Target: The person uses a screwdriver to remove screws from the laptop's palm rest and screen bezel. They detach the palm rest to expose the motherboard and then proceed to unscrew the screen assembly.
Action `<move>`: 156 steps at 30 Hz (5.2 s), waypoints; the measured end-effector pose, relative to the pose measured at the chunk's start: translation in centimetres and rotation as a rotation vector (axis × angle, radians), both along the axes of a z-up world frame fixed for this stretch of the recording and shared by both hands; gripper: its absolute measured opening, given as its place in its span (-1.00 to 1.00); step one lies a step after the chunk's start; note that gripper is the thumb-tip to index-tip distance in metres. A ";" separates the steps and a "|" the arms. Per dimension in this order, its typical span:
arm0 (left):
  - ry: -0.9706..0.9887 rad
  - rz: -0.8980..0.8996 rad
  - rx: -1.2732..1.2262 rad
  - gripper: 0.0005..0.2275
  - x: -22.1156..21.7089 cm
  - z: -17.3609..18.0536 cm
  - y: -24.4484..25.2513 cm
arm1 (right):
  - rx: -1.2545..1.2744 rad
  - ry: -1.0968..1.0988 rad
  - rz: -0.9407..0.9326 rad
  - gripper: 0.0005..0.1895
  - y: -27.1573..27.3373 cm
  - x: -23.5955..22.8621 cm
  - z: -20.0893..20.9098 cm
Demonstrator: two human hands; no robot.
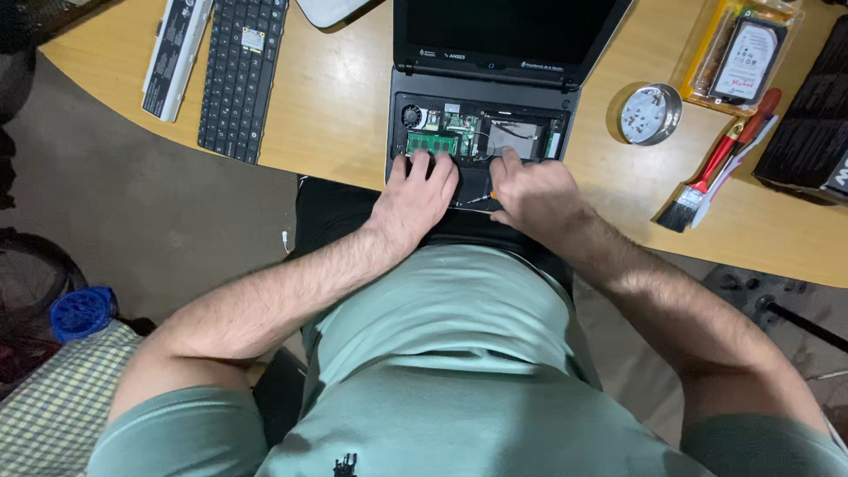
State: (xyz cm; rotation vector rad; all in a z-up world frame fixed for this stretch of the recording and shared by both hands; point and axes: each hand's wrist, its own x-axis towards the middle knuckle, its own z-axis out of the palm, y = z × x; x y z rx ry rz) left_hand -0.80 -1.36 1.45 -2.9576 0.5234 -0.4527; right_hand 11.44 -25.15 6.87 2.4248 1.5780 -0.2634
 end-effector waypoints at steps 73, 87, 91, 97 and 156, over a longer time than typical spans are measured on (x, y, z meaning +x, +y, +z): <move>-0.036 0.255 -0.532 -0.28 -7.0 -4.1 6.7 | -0.135 0.437 -0.283 0.11 1.2 2.3 1.9; 0.626 0.967 -1.836 -0.31 -6.5 1.0 2.9 | -0.135 0.416 -0.293 0.12 1.6 2.0 2.3; 0.652 1.010 -1.963 -0.36 -5.8 3.2 3.3 | -0.114 0.415 -0.265 0.11 1.6 2.4 2.4; 0.618 1.063 -2.193 -0.58 -6.0 0.0 4.5 | -0.129 0.393 -0.254 0.09 1.3 2.0 1.4; 0.599 1.052 -2.066 -0.78 -0.6 -4.1 10.2 | 0.581 0.821 -0.272 -0.79 20.3 11.3 1.6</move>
